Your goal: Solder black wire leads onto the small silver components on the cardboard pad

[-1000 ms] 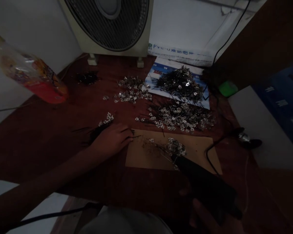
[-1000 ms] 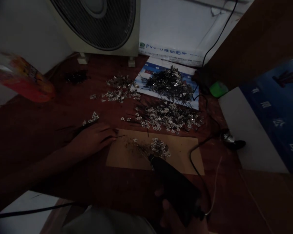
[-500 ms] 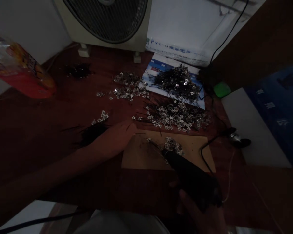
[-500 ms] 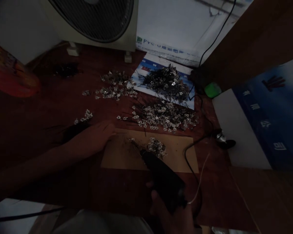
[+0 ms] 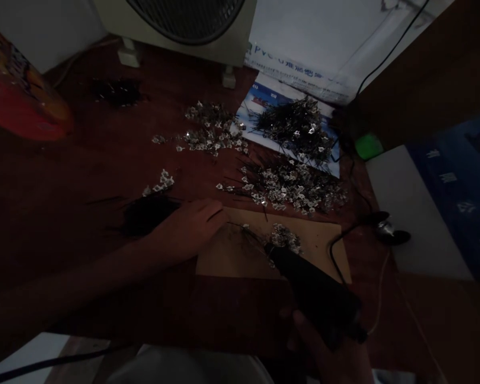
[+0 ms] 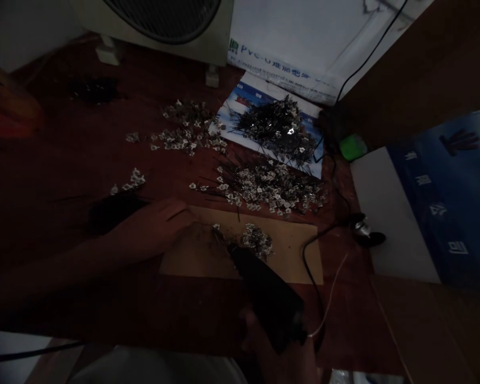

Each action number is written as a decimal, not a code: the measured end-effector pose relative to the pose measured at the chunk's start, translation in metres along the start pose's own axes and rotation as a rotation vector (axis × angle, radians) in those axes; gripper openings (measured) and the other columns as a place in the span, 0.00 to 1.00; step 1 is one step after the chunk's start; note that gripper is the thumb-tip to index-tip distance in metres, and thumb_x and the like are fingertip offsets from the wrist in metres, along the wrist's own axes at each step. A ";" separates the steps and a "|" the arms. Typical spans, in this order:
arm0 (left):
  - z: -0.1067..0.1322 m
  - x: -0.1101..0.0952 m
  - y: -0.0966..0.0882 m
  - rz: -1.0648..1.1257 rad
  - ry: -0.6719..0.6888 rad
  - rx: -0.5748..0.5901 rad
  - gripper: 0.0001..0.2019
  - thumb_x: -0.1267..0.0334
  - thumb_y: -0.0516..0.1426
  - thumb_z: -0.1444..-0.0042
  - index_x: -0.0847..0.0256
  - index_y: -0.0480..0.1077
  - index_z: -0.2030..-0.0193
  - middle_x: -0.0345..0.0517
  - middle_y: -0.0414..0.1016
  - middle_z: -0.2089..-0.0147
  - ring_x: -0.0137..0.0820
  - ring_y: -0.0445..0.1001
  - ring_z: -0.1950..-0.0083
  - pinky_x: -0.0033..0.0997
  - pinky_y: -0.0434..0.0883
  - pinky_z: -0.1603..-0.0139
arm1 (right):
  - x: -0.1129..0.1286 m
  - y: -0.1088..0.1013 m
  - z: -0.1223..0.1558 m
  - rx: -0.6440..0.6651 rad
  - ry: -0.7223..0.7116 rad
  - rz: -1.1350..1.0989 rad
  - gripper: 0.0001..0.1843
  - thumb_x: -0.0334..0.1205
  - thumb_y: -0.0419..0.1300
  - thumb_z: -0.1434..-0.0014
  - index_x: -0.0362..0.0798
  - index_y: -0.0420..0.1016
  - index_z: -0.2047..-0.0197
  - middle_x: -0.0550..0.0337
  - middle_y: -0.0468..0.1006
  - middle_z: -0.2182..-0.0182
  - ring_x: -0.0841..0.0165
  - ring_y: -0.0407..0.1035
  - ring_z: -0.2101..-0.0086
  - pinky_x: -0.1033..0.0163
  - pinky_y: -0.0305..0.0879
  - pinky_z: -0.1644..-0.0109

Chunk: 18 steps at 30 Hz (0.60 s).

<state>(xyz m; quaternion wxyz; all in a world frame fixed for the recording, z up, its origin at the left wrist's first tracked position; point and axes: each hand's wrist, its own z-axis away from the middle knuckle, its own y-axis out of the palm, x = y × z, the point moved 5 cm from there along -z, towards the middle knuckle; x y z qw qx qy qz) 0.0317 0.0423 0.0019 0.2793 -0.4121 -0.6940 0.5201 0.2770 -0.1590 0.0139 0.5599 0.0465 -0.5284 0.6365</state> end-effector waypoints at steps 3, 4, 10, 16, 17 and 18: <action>0.001 -0.001 -0.002 0.001 0.010 -0.036 0.07 0.72 0.55 0.29 0.63 0.75 0.55 0.51 0.75 0.57 0.40 0.71 0.56 0.39 0.70 0.54 | 0.000 -0.003 -0.001 -0.018 0.018 0.016 0.32 0.71 0.69 0.44 0.47 0.90 0.66 0.52 0.81 0.80 0.58 0.77 0.77 0.62 0.69 0.77; 0.001 -0.001 -0.003 0.000 0.015 -0.046 0.07 0.73 0.55 0.29 0.63 0.75 0.54 0.51 0.75 0.57 0.40 0.71 0.56 0.39 0.70 0.54 | 0.000 -0.004 -0.001 -0.017 0.016 0.018 0.32 0.71 0.69 0.45 0.47 0.90 0.67 0.51 0.81 0.80 0.58 0.78 0.76 0.62 0.70 0.77; 0.002 -0.001 -0.002 -0.026 0.014 -0.078 0.05 0.72 0.57 0.30 0.63 0.74 0.57 0.49 0.75 0.59 0.40 0.72 0.57 0.40 0.71 0.56 | 0.010 -0.004 0.000 0.006 -0.024 0.003 0.29 0.66 0.69 0.43 0.49 0.92 0.55 0.59 0.80 0.80 0.65 0.74 0.78 0.65 0.74 0.72; 0.002 -0.004 -0.008 -0.029 0.036 -0.145 0.07 0.69 0.56 0.27 0.62 0.75 0.58 0.46 0.76 0.61 0.36 0.73 0.59 0.37 0.72 0.55 | 0.017 -0.002 0.005 -0.001 -0.037 -0.110 0.30 0.67 0.73 0.46 0.50 0.90 0.53 0.51 0.91 0.55 0.63 0.83 0.70 0.64 0.82 0.65; 0.001 -0.004 -0.010 -0.025 0.040 -0.157 0.08 0.69 0.56 0.27 0.62 0.76 0.57 0.46 0.77 0.61 0.36 0.73 0.59 0.36 0.72 0.56 | 0.016 -0.002 0.005 -0.006 -0.021 -0.116 0.31 0.68 0.73 0.47 0.50 0.90 0.54 0.51 0.91 0.56 0.61 0.84 0.70 0.64 0.82 0.64; 0.001 -0.004 -0.011 -0.022 0.043 -0.172 0.08 0.70 0.56 0.27 0.62 0.76 0.58 0.46 0.77 0.61 0.35 0.73 0.59 0.36 0.72 0.56 | 0.015 -0.003 0.005 -0.013 -0.006 -0.113 0.33 0.70 0.73 0.48 0.49 0.89 0.54 0.50 0.91 0.58 0.60 0.85 0.69 0.63 0.83 0.64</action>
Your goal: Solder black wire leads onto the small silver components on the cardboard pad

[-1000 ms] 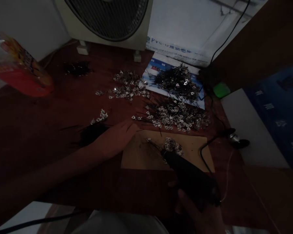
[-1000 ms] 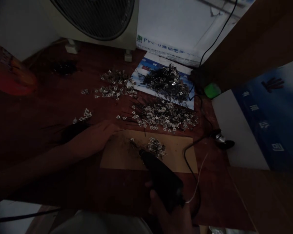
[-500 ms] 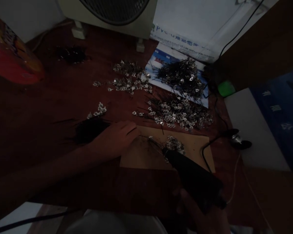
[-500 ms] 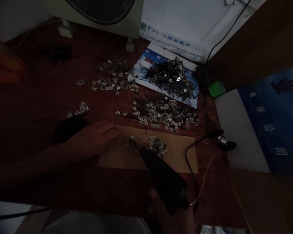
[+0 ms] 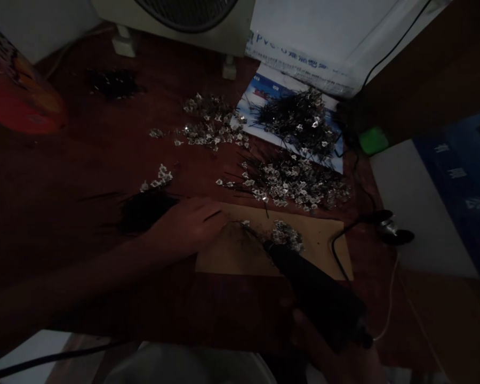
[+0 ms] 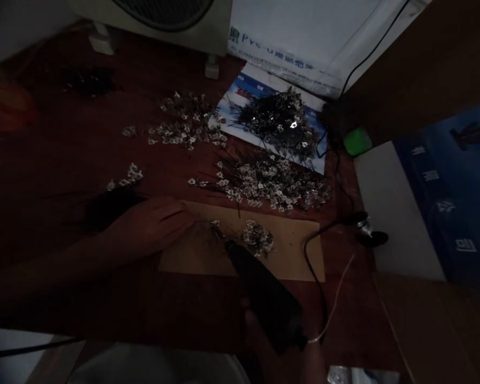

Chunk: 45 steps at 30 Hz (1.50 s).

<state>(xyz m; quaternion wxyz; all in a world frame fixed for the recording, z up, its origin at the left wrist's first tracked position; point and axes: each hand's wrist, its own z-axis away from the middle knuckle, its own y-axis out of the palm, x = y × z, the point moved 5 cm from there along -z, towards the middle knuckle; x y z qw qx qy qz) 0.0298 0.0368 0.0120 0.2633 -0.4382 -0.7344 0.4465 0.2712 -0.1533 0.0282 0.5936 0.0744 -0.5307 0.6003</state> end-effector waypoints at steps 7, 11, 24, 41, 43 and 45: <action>0.000 -0.001 0.000 0.016 0.023 -0.022 0.08 0.69 0.56 0.27 0.62 0.77 0.58 0.46 0.80 0.60 0.34 0.75 0.58 0.35 0.72 0.56 | -0.003 -0.002 -0.007 0.022 0.011 0.060 0.31 0.68 0.72 0.45 0.46 0.90 0.58 0.58 0.78 0.81 0.61 0.80 0.75 0.66 0.78 0.70; 0.000 0.000 0.001 0.023 0.005 -0.012 0.09 0.69 0.56 0.26 0.61 0.77 0.58 0.46 0.79 0.60 0.34 0.75 0.59 0.36 0.71 0.57 | -0.001 0.000 -0.007 0.048 0.040 0.051 0.30 0.67 0.69 0.44 0.48 0.91 0.56 0.60 0.75 0.82 0.65 0.76 0.77 0.70 0.66 0.80; -0.001 -0.001 0.001 0.024 0.009 -0.034 0.10 0.68 0.57 0.27 0.62 0.78 0.59 0.45 0.79 0.61 0.34 0.75 0.60 0.36 0.72 0.57 | 0.001 0.000 -0.008 0.066 -0.001 0.044 0.27 0.62 0.70 0.42 0.47 0.90 0.55 0.62 0.76 0.81 0.66 0.73 0.79 0.65 0.73 0.72; -0.001 -0.002 0.004 -0.008 0.006 0.003 0.08 0.70 0.57 0.28 0.61 0.78 0.56 0.46 0.81 0.57 0.35 0.78 0.56 0.35 0.73 0.54 | 0.003 -0.001 -0.006 0.112 0.037 0.045 0.24 0.61 0.68 0.39 0.51 0.89 0.51 0.61 0.77 0.80 0.69 0.73 0.76 0.72 0.57 0.80; -0.001 -0.003 0.004 -0.012 0.003 0.001 0.08 0.70 0.57 0.27 0.61 0.78 0.56 0.46 0.81 0.57 0.35 0.78 0.56 0.35 0.73 0.54 | 0.004 -0.001 -0.006 0.095 0.032 0.063 0.23 0.60 0.68 0.39 0.51 0.89 0.52 0.61 0.77 0.80 0.70 0.69 0.78 0.71 0.59 0.79; -0.001 -0.003 0.003 -0.006 0.003 -0.019 0.08 0.70 0.57 0.28 0.61 0.78 0.57 0.46 0.81 0.57 0.35 0.78 0.56 0.35 0.72 0.55 | 0.006 0.000 -0.006 0.089 0.035 0.066 0.24 0.61 0.68 0.40 0.50 0.89 0.52 0.62 0.76 0.81 0.70 0.66 0.80 0.69 0.60 0.79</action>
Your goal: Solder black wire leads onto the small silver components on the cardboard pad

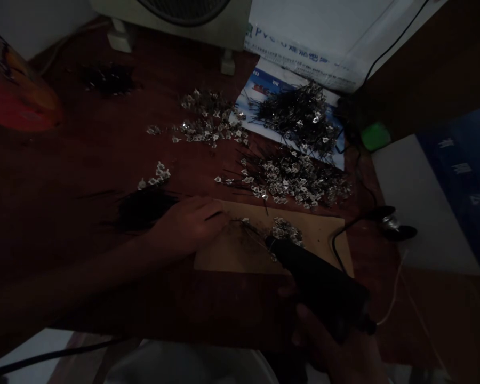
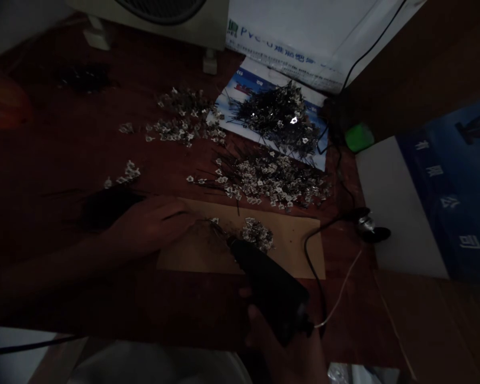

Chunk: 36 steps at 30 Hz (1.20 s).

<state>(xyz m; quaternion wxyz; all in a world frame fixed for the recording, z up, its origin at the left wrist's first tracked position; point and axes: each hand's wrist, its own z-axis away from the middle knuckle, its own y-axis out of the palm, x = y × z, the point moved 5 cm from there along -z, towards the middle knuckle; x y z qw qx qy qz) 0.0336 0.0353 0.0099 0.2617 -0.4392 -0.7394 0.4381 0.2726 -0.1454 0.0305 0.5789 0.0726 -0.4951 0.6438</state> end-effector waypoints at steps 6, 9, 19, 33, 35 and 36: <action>0.000 -0.001 -0.001 -0.008 0.009 -0.008 0.08 0.70 0.57 0.27 0.61 0.78 0.57 0.45 0.81 0.58 0.34 0.78 0.56 0.34 0.73 0.54 | 0.010 0.002 0.002 -0.024 -0.031 -0.004 0.24 0.60 0.65 0.39 0.50 0.89 0.54 0.63 0.78 0.82 0.67 0.74 0.77 0.65 0.76 0.65; 0.000 -0.001 0.000 -0.035 0.016 0.007 0.09 0.69 0.56 0.27 0.60 0.78 0.56 0.44 0.82 0.57 0.33 0.78 0.55 0.33 0.74 0.54 | 0.012 0.002 0.004 -0.038 -0.031 -0.001 0.25 0.60 0.65 0.40 0.49 0.89 0.54 0.64 0.77 0.82 0.67 0.73 0.78 0.65 0.75 0.67; -0.003 -0.003 -0.003 -0.032 0.033 -0.060 0.07 0.72 0.59 0.30 0.63 0.79 0.58 0.46 0.83 0.57 0.36 0.79 0.58 0.35 0.75 0.58 | 0.013 0.001 0.003 -0.042 -0.051 -0.025 0.24 0.60 0.68 0.42 0.50 0.90 0.55 0.64 0.76 0.82 0.68 0.75 0.78 0.67 0.76 0.67; -0.003 -0.004 -0.004 -0.058 0.042 -0.018 0.08 0.71 0.58 0.28 0.63 0.79 0.56 0.47 0.83 0.56 0.36 0.79 0.56 0.35 0.75 0.56 | -0.010 -0.003 0.008 -0.081 0.055 -0.127 0.27 0.64 0.72 0.46 0.50 0.90 0.55 0.61 0.75 0.83 0.74 0.62 0.83 0.75 0.53 0.84; -0.004 -0.004 -0.005 -0.058 0.041 -0.040 0.07 0.72 0.58 0.29 0.63 0.79 0.57 0.46 0.82 0.57 0.35 0.79 0.57 0.35 0.74 0.57 | -0.012 0.000 0.007 -0.084 0.056 -0.133 0.27 0.64 0.72 0.46 0.49 0.90 0.55 0.60 0.75 0.83 0.69 0.70 0.79 0.73 0.57 0.83; -0.004 -0.004 -0.005 -0.057 0.038 -0.050 0.07 0.72 0.59 0.29 0.63 0.78 0.58 0.46 0.82 0.58 0.35 0.79 0.57 0.35 0.74 0.57 | -0.012 0.002 0.006 -0.076 0.048 -0.141 0.28 0.64 0.72 0.46 0.48 0.90 0.55 0.60 0.75 0.83 0.67 0.73 0.78 0.72 0.58 0.83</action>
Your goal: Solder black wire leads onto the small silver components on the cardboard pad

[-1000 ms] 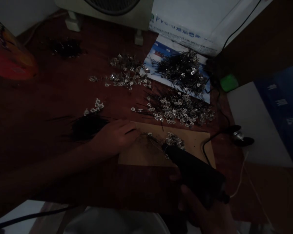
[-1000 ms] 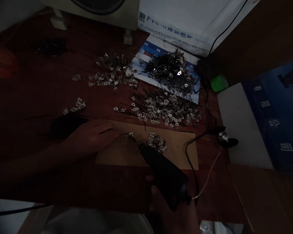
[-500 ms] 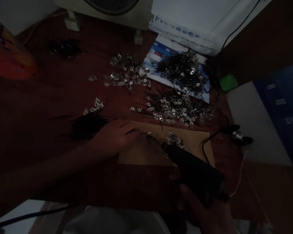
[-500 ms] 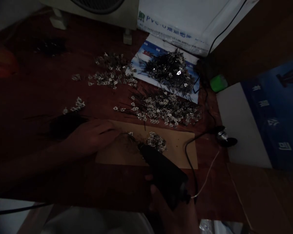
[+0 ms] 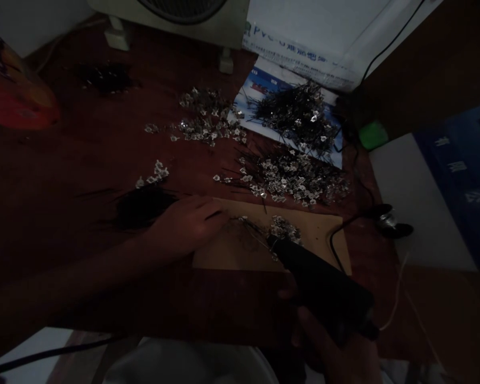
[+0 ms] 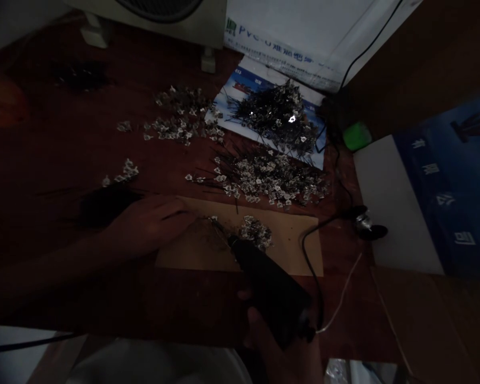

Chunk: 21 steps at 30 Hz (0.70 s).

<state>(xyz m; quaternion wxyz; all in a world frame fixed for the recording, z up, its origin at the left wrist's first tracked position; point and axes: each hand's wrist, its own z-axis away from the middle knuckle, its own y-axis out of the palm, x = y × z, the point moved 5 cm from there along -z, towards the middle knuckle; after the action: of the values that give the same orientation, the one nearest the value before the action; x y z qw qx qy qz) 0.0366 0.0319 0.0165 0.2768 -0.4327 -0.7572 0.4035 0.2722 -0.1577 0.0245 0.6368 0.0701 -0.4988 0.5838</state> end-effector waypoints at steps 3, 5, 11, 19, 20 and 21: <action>0.000 0.000 0.001 0.001 -0.008 0.009 0.08 0.71 0.59 0.29 0.62 0.78 0.60 0.46 0.82 0.58 0.34 0.79 0.58 0.34 0.74 0.57 | -0.001 0.003 -0.002 0.020 -0.019 0.003 0.30 0.67 0.72 0.45 0.47 0.89 0.56 0.58 0.77 0.81 0.66 0.72 0.78 0.70 0.58 0.83; 0.001 0.001 0.002 -0.005 -0.009 0.025 0.08 0.70 0.58 0.28 0.62 0.78 0.59 0.45 0.82 0.58 0.34 0.79 0.57 0.34 0.74 0.56 | -0.001 0.003 -0.003 0.025 -0.027 0.011 0.31 0.67 0.72 0.44 0.47 0.89 0.56 0.59 0.77 0.81 0.68 0.68 0.81 0.69 0.57 0.83; 0.003 0.001 0.003 0.001 -0.009 0.032 0.07 0.70 0.58 0.28 0.62 0.78 0.57 0.45 0.82 0.57 0.34 0.80 0.56 0.34 0.75 0.56 | 0.003 0.004 -0.003 0.011 -0.058 0.034 0.26 0.63 0.71 0.44 0.48 0.89 0.58 0.61 0.75 0.83 0.69 0.69 0.80 0.69 0.62 0.79; 0.005 0.001 0.005 -0.008 -0.004 0.041 0.08 0.71 0.57 0.28 0.61 0.79 0.56 0.44 0.83 0.55 0.34 0.80 0.56 0.34 0.75 0.57 | -0.002 0.003 -0.002 0.004 -0.040 0.057 0.26 0.62 0.71 0.43 0.47 0.89 0.57 0.58 0.77 0.82 0.63 0.77 0.75 0.69 0.60 0.82; 0.005 0.001 0.005 -0.008 -0.003 0.040 0.08 0.71 0.57 0.28 0.61 0.79 0.56 0.44 0.83 0.55 0.34 0.80 0.56 0.34 0.75 0.57 | -0.001 0.003 -0.002 0.008 -0.045 0.062 0.28 0.64 0.71 0.43 0.47 0.88 0.56 0.59 0.76 0.82 0.63 0.76 0.76 0.68 0.59 0.82; 0.005 0.001 0.005 -0.007 -0.005 0.034 0.08 0.71 0.57 0.28 0.62 0.79 0.56 0.45 0.83 0.56 0.34 0.79 0.57 0.34 0.75 0.58 | 0.000 0.003 -0.002 0.010 -0.052 0.071 0.28 0.65 0.70 0.43 0.47 0.88 0.56 0.59 0.76 0.83 0.63 0.75 0.77 0.67 0.57 0.83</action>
<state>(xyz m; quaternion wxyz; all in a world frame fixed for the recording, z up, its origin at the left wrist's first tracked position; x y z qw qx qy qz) 0.0348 0.0320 0.0099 0.2837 -0.4243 -0.7526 0.4161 0.2708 -0.1549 0.0218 0.6023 0.0707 -0.5145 0.6063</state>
